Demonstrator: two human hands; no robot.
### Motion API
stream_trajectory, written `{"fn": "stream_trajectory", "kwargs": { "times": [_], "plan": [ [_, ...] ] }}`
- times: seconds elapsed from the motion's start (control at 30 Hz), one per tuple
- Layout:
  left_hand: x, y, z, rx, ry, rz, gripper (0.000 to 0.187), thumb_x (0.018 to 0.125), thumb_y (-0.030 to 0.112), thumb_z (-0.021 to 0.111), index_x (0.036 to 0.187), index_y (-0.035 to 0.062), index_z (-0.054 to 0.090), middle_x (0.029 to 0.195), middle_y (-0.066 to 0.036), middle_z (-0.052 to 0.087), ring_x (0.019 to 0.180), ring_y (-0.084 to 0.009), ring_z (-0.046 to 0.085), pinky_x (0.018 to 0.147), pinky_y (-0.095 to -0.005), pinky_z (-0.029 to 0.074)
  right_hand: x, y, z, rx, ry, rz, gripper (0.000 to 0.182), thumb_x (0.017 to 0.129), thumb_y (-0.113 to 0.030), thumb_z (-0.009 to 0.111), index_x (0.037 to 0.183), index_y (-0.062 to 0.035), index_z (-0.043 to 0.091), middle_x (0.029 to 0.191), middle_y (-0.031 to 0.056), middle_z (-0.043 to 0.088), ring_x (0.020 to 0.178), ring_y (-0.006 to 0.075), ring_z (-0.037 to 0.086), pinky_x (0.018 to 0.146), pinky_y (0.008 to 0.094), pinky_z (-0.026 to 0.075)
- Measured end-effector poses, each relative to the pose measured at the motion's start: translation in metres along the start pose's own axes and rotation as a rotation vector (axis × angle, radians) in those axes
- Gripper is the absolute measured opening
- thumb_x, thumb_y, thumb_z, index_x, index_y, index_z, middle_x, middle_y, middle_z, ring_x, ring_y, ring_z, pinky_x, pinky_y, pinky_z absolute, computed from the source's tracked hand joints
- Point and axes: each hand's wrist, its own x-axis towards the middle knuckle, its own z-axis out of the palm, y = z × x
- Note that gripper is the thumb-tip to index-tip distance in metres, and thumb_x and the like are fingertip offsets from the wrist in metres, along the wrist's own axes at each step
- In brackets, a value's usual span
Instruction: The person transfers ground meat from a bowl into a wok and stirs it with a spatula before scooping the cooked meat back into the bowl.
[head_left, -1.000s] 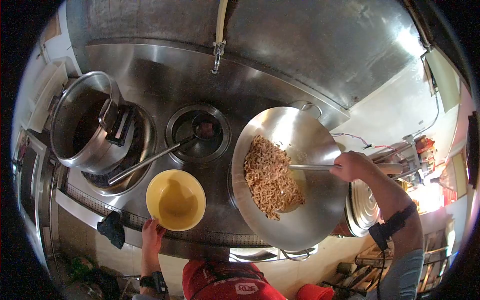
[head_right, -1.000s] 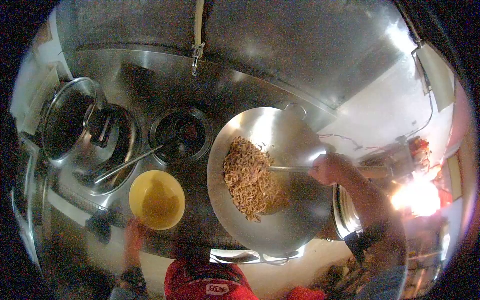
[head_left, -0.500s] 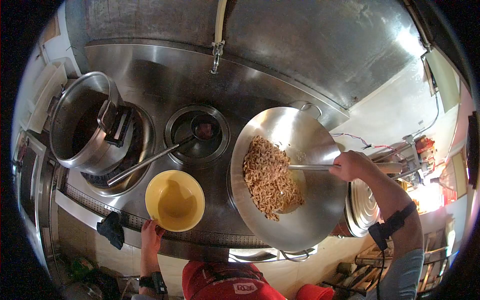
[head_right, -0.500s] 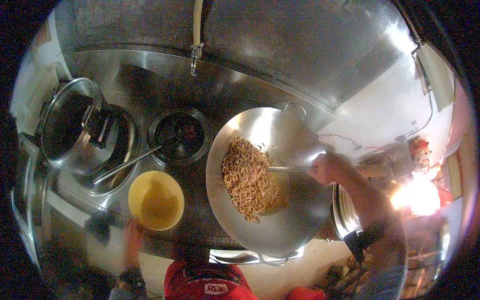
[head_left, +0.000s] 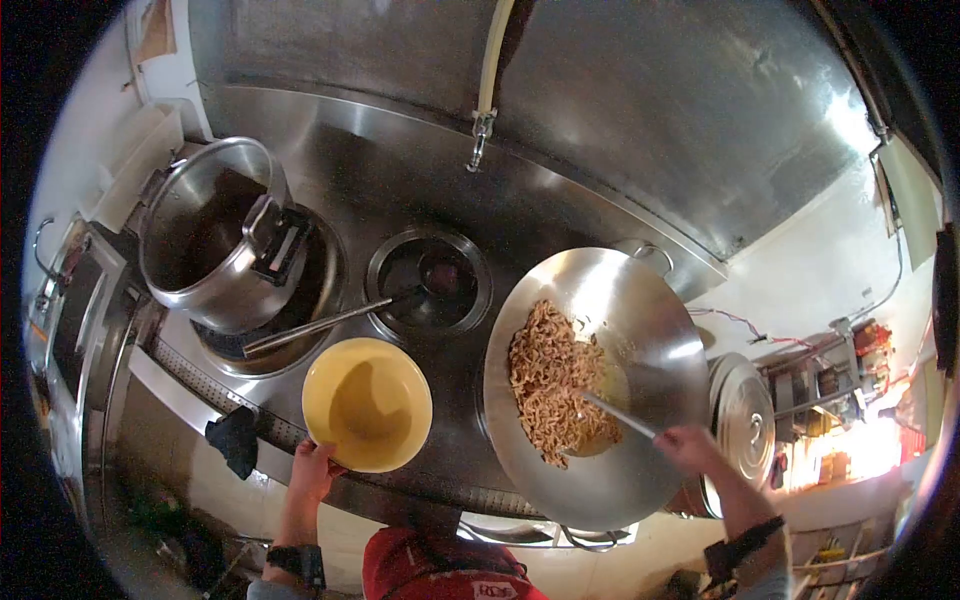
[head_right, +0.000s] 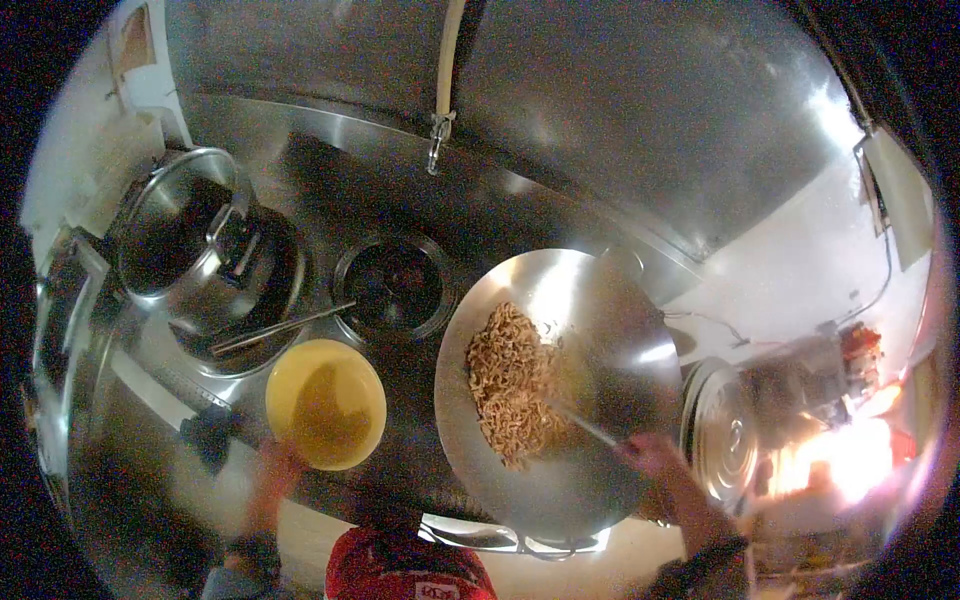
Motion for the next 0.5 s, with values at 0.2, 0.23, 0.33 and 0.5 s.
{"fn": "stream_trajectory", "kwargs": {
  "times": [0.2, 0.23, 0.33, 0.5],
  "plan": [
    [-0.080, 0.126, 0.040, -0.119, -0.045, 0.148, 0.028, 0.087, 0.008, 0.058, 0.115, 0.0065, 0.057, 0.101, -0.006, 0.066, 0.084, -0.0214, 0.068, 0.068, -0.0369, 0.060, -0.008, 0.020, 0.085, 0.174, 0.123, -0.031, 0.045, 0.090, -0.048, 0.053, 0.090, -0.0058, 0.069, 0.083, 0.0186, 0.068, 0.078, 0.0339, 0.067, 0.072, 0.0450, 0.052],
    [-0.090, 0.140, 0.049, 0.017, -0.063, 0.239, 0.029, 0.087, 0.008, 0.058, 0.115, 0.0058, 0.057, 0.102, -0.007, 0.066, 0.085, -0.0213, 0.068, 0.068, -0.0357, 0.060, -0.010, 0.020, 0.087, 0.188, 0.131, -0.047, 0.045, 0.090, -0.048, 0.053, 0.090, -0.0058, 0.069, 0.083, 0.0186, 0.068, 0.078, 0.0339, 0.067, 0.072, 0.0450, 0.052],
    [-0.118, 0.180, 0.082, 0.030, -0.130, 0.210, 0.029, 0.087, 0.010, 0.058, 0.116, 0.0048, 0.057, 0.102, -0.006, 0.067, 0.084, -0.0187, 0.068, 0.068, -0.0321, 0.058, -0.019, 0.026, 0.087, 0.326, 0.078, -0.004, 0.047, 0.090, -0.048, 0.051, 0.089, -0.0050, 0.069, 0.088, 0.0202, 0.068, 0.085, 0.0387, 0.067, 0.075, 0.0473, 0.052],
    [-0.152, 0.203, 0.151, 0.287, -0.205, 0.236, 0.028, 0.089, 0.014, 0.059, 0.117, 0.0102, 0.058, 0.103, -0.002, 0.066, 0.083, -0.0114, 0.065, 0.070, -0.0288, 0.055, -0.012, 0.067, 0.104, 0.197, 0.183, -0.029, 0.042, 0.090, -0.044, 0.057, 0.102, -0.0059, 0.070, 0.081, 0.0217, 0.066, 0.079, 0.0334, 0.067, 0.072, 0.0416, 0.051]
  ]
}}
